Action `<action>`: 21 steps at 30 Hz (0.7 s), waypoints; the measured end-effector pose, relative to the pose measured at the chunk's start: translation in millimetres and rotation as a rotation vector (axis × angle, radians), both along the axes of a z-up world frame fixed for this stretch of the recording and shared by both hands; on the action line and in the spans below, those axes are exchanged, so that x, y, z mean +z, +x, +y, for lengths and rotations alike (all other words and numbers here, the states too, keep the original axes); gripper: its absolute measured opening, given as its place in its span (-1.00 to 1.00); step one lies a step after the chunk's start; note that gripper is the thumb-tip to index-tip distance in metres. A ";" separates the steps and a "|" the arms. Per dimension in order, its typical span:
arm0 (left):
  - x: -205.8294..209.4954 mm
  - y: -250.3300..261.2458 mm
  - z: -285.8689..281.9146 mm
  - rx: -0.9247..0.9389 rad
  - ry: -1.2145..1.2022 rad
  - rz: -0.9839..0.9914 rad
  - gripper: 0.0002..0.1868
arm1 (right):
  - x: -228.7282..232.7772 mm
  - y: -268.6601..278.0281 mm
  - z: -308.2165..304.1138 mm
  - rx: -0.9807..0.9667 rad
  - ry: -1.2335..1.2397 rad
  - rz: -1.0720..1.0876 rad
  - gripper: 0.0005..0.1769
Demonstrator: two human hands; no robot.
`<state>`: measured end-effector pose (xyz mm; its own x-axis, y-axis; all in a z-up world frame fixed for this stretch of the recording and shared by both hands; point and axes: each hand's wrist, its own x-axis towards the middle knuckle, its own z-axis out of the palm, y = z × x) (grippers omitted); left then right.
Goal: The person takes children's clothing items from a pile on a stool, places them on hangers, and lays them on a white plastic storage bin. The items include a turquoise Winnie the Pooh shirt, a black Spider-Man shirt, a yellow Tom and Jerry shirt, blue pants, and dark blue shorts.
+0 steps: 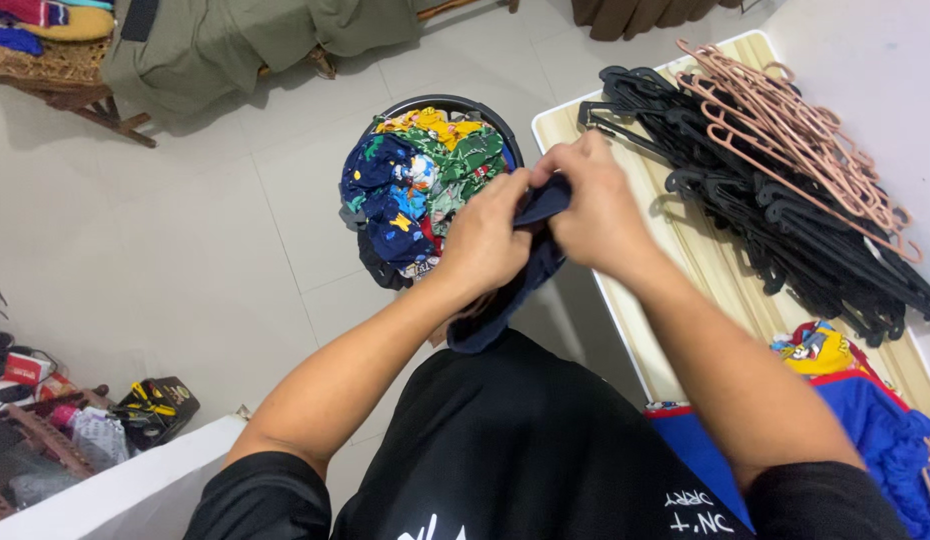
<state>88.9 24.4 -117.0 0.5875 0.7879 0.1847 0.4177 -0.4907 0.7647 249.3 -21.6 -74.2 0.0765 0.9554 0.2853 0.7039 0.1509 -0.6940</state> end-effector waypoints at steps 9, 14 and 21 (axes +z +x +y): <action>-14.4 -2.2 7.5 0.196 -0.007 -0.288 -0.82 | -18.5 -59.9 -16.5 -0.027 0.145 -0.055 -0.68; -24.8 -9.7 18.2 0.181 -0.072 -0.299 -0.83 | -16.3 -76.2 -15.7 -0.005 0.148 -0.043 -0.65; -12.7 -33.7 31.1 0.035 -0.104 -0.309 -0.73 | -8.1 -29.3 -11.4 0.297 0.138 0.226 -0.53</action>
